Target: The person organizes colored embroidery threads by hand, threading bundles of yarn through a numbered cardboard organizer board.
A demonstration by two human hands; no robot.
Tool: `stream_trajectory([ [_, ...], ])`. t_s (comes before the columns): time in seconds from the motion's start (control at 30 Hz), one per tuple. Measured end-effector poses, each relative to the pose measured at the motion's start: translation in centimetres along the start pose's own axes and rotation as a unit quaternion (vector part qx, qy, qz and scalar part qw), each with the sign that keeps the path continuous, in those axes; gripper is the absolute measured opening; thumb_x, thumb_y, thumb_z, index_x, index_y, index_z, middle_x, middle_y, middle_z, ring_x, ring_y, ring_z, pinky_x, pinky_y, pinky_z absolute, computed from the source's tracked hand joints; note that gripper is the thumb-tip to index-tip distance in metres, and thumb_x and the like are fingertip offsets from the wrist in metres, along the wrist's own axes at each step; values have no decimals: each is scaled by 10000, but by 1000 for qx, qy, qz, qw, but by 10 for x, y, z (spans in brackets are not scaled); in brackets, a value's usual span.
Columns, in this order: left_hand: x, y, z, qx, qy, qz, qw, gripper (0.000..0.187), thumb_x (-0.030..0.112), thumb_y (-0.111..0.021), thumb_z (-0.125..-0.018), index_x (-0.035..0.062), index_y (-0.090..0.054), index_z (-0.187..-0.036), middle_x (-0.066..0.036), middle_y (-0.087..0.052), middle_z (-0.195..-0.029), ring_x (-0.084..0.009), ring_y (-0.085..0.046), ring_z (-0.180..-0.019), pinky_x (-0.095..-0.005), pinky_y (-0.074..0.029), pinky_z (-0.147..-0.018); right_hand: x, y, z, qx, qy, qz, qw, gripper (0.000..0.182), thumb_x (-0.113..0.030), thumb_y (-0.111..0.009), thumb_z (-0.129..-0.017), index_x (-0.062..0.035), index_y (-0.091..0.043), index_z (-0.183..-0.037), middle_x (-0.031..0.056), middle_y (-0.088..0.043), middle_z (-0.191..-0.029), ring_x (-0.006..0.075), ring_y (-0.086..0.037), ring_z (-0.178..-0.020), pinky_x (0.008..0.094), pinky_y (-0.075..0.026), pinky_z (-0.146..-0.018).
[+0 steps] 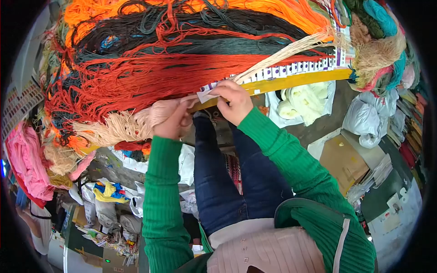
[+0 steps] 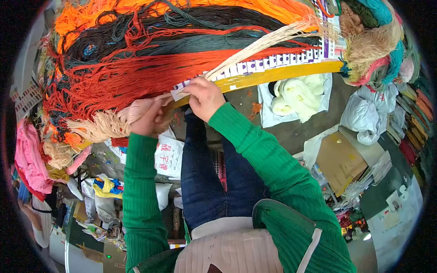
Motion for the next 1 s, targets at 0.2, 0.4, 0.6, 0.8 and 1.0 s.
stream_trajectory([
  [0.2,27,-21,23,-173,-21,109,979,310,104,-418,-752,-40,-403,-1026,5,-400,-519,-31,-296,-364,-149,-225,-362,-2,3,-2,12,-69,-29,997,207,53,-482,-641,-26,-485,-833,74,-515,-720,191,-528,-652,246,-412,-585],
  [0.4,3,-43,-11,-113,-2,-223,968,220,167,-425,-771,50,-472,-951,10,-460,-535,-51,-403,-379,-170,-319,-347,7,-2,-5,26,-195,-386,901,241,93,-427,-669,-11,-474,-882,35,-541,-748,88,-527,-709,199,-411,-601],
  [0.6,14,-30,5,-229,2,95,969,215,161,-488,-751,-36,-519,-829,-39,-480,-530,-76,-419,-390,-172,-320,-366,-4,-7,-15,-116,-44,-260,958,133,-29,-518,-655,8,-572,-770,99,-573,-753,149,-545,-711,255,-426,-647],
  [0.8,25,3,3,-123,8,187,975,158,129,-521,-711,-12,-516,-781,-74,-515,-649,-93,-432,-478,-203,-354,-405,0,-11,-16,-121,-140,-388,903,128,-22,-495,-730,13,-499,-853,21,-511,-823,97,-487,-777,220,-389,-689],
  [1.0,58,182,58,142,-110,341,923,134,179,-430,-786,51,-458,-756,13,-480,-609,-114,-431,-487,-247,-414,-557,6,-12,-17,-195,-121,-205,951,71,-18,-495,-726,-7,-508,-795,0,-499,-695,50,-430,-627,187,-361,-570],
])
Point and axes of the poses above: each hand's wrist, its own z-axis away from the middle knuckle, its own y-axis out of the back of the hand, x = y × z, the point moved 5 cm from there along -z, towards the middle knuckle
